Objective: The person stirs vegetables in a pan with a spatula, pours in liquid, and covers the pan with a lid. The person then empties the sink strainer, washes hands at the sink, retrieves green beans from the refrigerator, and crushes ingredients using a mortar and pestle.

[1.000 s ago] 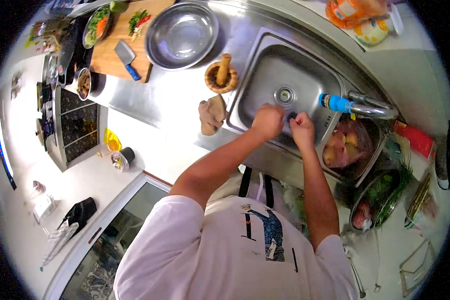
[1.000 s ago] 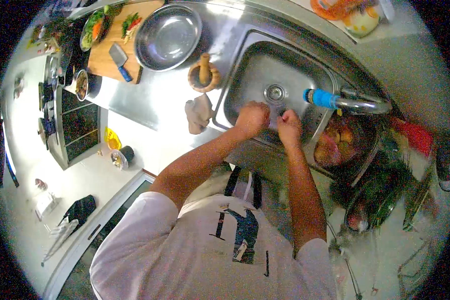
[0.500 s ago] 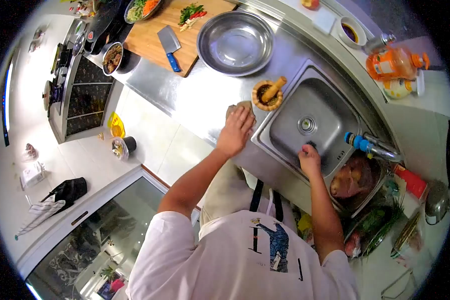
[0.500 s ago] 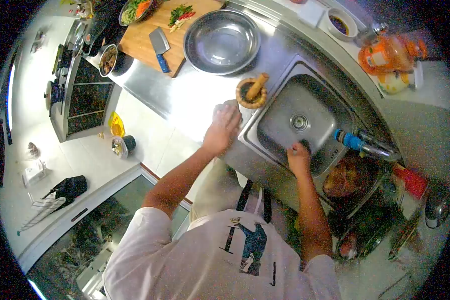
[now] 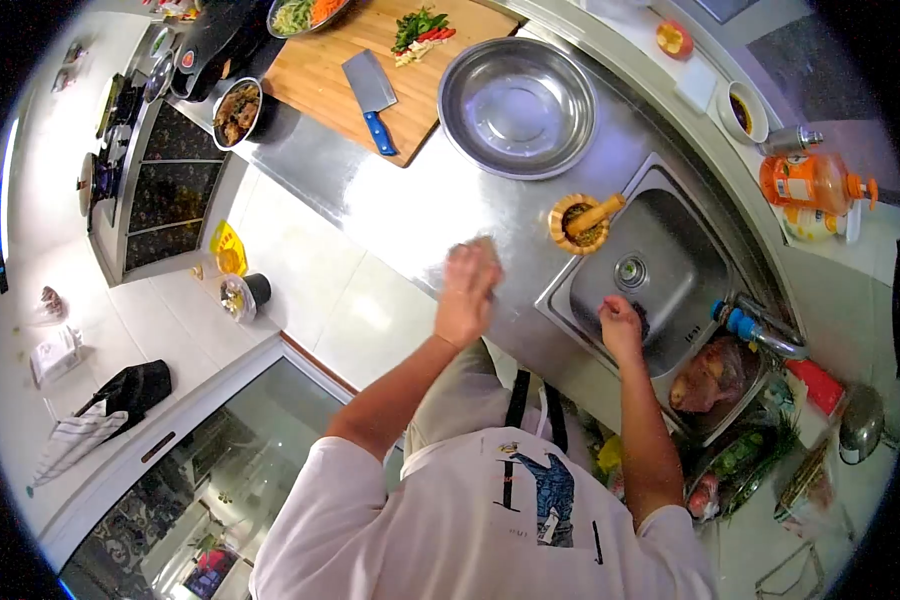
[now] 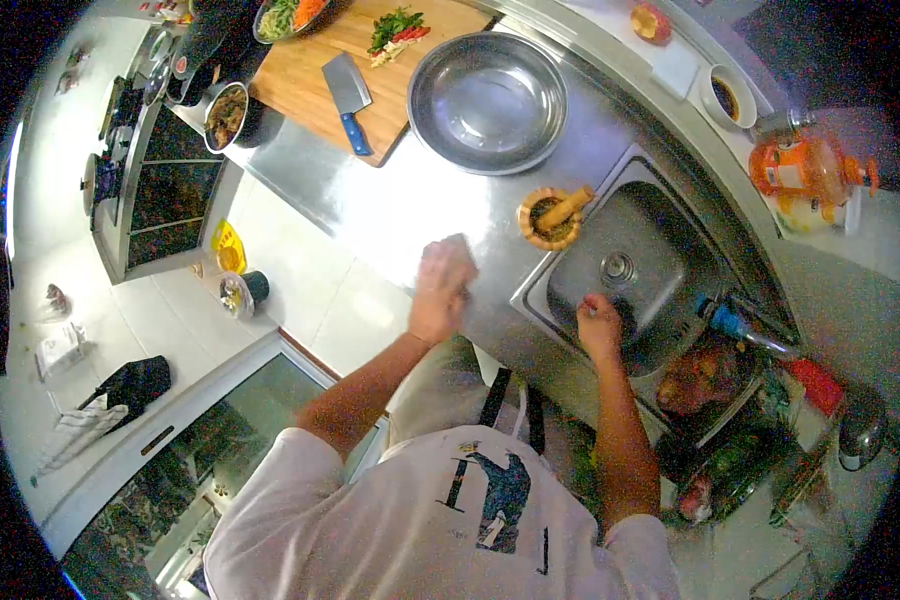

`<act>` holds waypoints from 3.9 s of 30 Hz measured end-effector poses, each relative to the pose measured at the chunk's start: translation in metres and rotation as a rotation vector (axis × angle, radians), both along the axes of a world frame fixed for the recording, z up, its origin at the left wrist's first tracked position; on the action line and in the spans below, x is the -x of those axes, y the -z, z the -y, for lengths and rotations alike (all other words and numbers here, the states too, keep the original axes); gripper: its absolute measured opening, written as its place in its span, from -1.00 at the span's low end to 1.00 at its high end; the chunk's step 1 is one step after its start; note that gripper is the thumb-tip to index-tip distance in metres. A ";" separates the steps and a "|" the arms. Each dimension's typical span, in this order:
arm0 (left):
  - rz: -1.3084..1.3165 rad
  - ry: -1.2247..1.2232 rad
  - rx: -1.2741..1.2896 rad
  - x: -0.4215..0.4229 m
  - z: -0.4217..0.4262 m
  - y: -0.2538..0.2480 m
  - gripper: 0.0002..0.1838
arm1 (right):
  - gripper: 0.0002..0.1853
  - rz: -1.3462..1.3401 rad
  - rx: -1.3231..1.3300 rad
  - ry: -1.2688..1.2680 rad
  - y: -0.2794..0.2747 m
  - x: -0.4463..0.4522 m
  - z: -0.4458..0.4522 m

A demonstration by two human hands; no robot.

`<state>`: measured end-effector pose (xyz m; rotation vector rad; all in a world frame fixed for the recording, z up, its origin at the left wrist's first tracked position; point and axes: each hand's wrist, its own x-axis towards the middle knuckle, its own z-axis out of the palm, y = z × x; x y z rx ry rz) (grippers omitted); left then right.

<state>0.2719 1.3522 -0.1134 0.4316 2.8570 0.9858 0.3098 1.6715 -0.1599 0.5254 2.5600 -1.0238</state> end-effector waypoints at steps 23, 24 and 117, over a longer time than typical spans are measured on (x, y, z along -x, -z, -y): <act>0.519 -0.166 -0.356 0.019 -0.116 -0.018 -0.70 | -0.36 0.426 1.448 0.814 -0.070 0.022 0.101; 0.687 -0.149 -0.351 0.019 -0.124 -0.029 -0.68 | -0.39 0.387 1.511 0.860 -0.067 0.021 0.089; 0.173 0.335 0.075 0.055 0.058 -0.105 -0.37 | -0.69 -0.335 0.039 0.660 -0.090 0.012 0.028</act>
